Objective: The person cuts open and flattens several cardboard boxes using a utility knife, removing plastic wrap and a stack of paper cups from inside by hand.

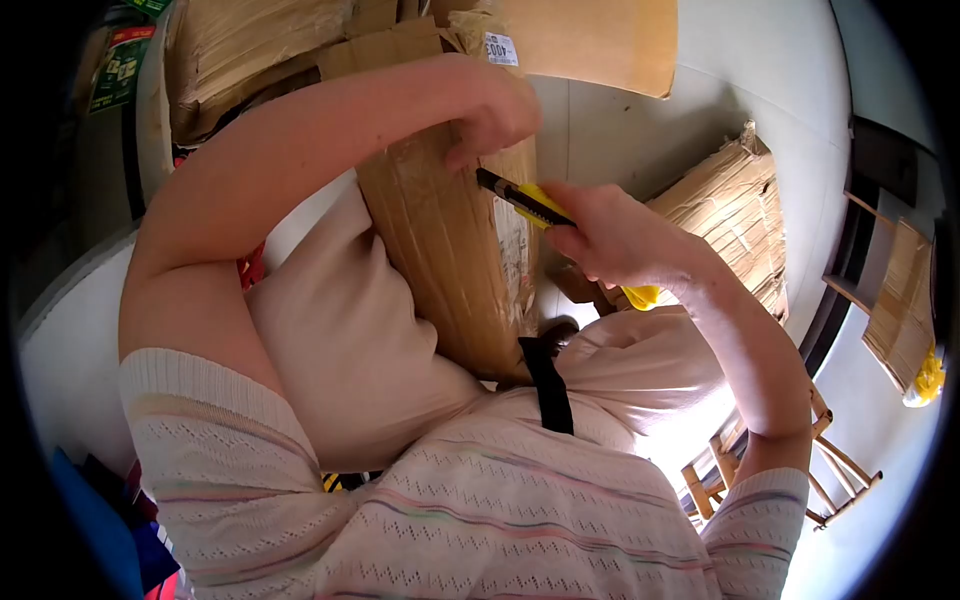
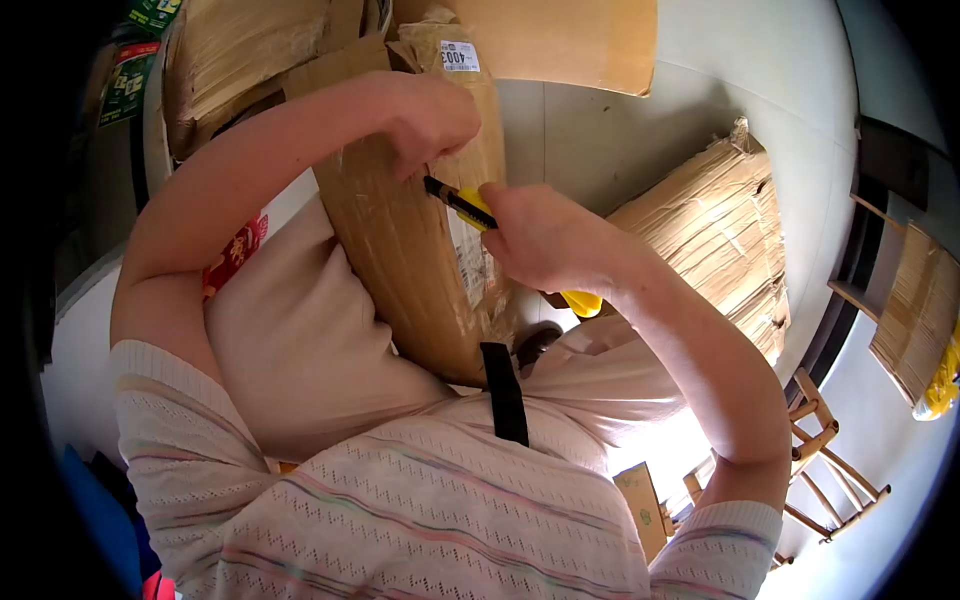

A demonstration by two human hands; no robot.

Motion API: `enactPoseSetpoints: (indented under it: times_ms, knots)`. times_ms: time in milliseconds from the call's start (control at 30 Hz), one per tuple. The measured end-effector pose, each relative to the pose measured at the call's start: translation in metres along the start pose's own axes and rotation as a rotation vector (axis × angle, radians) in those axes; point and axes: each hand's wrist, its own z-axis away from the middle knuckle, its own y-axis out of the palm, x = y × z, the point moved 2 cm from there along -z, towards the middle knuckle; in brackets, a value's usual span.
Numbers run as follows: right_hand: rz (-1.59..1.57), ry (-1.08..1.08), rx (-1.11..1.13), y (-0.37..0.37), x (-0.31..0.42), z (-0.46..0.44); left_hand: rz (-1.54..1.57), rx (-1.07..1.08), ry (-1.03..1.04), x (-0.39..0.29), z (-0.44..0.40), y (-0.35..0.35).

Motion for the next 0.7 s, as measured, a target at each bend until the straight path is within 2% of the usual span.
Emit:
enactPoseSetpoints:
  times_ms: [200,367,433,567,633,700]
  knots:
    - [-0.156,-0.043,-0.145,0.051,-0.012,0.014,0.069,-0.061,0.14,0.002,-0.005,0.02]
    - [-0.082,-0.033,-0.149,0.085,-0.026,0.023,0.112,-0.042,0.271,-0.017,-0.013,0.042]
    - [-0.075,-0.029,-0.21,0.089,-0.029,0.022,0.106,-0.058,0.248,-0.015,-0.016,0.045]
    - [-0.212,0.044,-0.08,0.063,-0.035,0.021,0.247,-0.189,0.108,0.003,0.002,0.02]
    - [-0.263,0.113,0.033,0.052,-0.035,0.024,0.219,-0.284,-0.115,0.051,0.004,0.016]
    - [-0.211,0.052,-0.005,0.056,-0.041,0.024,-0.155,-0.43,0.028,0.078,0.014,0.01]
